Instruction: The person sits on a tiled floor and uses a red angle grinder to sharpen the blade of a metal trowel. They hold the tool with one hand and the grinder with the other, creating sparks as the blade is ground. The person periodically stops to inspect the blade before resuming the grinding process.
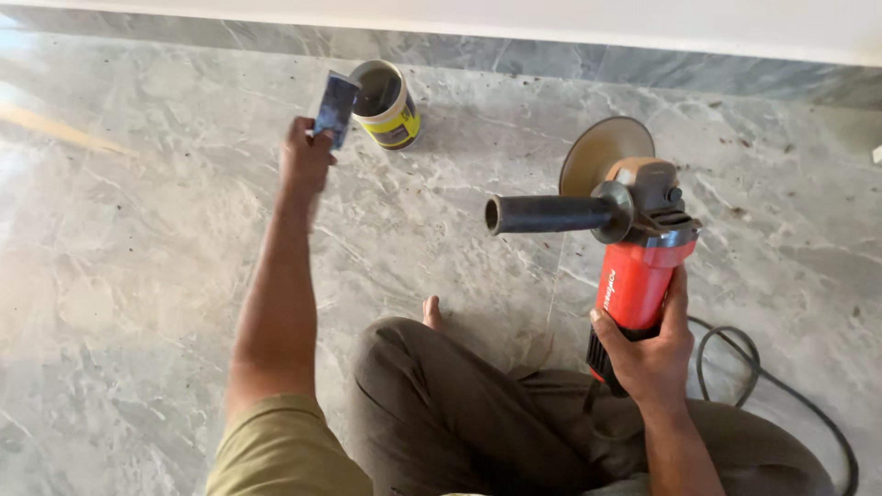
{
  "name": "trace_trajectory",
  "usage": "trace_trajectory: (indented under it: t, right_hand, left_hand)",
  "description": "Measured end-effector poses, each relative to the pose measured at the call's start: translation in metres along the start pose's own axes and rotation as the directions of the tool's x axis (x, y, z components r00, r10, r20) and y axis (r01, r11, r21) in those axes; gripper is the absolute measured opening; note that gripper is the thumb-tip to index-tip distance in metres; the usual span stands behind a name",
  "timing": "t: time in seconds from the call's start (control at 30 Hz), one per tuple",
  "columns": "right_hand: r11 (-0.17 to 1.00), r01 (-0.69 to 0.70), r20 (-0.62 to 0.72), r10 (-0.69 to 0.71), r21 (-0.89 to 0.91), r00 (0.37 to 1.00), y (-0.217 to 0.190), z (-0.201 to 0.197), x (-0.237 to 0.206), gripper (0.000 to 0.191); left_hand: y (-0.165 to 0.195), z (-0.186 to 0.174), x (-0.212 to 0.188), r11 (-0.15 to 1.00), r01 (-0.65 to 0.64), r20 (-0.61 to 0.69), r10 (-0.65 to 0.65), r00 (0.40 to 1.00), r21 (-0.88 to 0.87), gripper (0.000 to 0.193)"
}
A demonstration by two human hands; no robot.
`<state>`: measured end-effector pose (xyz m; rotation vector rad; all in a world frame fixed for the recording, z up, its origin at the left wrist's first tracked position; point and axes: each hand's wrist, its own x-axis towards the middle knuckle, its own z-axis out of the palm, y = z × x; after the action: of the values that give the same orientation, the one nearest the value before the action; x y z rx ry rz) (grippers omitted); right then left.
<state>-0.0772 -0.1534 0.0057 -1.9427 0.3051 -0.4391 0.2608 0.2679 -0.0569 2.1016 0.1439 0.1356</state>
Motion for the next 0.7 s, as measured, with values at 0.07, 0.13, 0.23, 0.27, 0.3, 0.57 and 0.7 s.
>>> trace_trajectory:
  t: [0.07,0.13,0.23,0.27,0.3,0.57,0.7]
  right_hand:
    - [0.999,0.028,-0.007,-0.028,-0.015,1.000,-0.003,0.000,-0.002,0.097]
    - [0.998,0.047,-0.025,-0.048,-0.033,0.999,-0.005,-0.001,-0.003,0.097]
    - [0.997,0.063,-0.039,-0.064,-0.035,0.997,-0.004,-0.003,-0.004,0.097]
    - [0.996,0.082,-0.045,-0.083,-0.022,0.995,-0.004,-0.003,-0.004,0.098]
    - [0.995,0.101,-0.050,-0.101,-0.009,0.994,-0.003,-0.004,-0.003,0.098]
    - [0.990,0.129,-0.046,-0.127,0.049,0.991,-0.001,-0.006,-0.002,0.098]
    - [0.987,0.162,-0.050,-0.161,0.011,0.986,-0.005,-0.008,-0.006,0.097]
  left_hand:
    - [0.003,0.016,-0.039,0.961,0.042,0.015,-0.040,0.999,-0.275,0.021]
    - [0.019,0.044,-0.068,0.834,-0.049,0.030,0.078,0.997,-0.549,0.016]
    - [0.054,0.086,-0.116,0.596,-0.025,0.065,0.128,0.990,-0.802,0.019]
    - [0.066,0.097,-0.131,0.554,0.001,0.089,0.132,0.987,-0.832,0.021]
    - [0.077,0.108,-0.143,0.524,-0.017,0.081,0.163,0.983,-0.852,0.022]
    - [0.099,0.138,-0.191,0.442,0.008,0.144,0.275,0.951,-0.897,0.020]
    - [0.079,0.163,-0.202,0.523,0.034,0.192,0.251,0.949,-0.851,0.012]
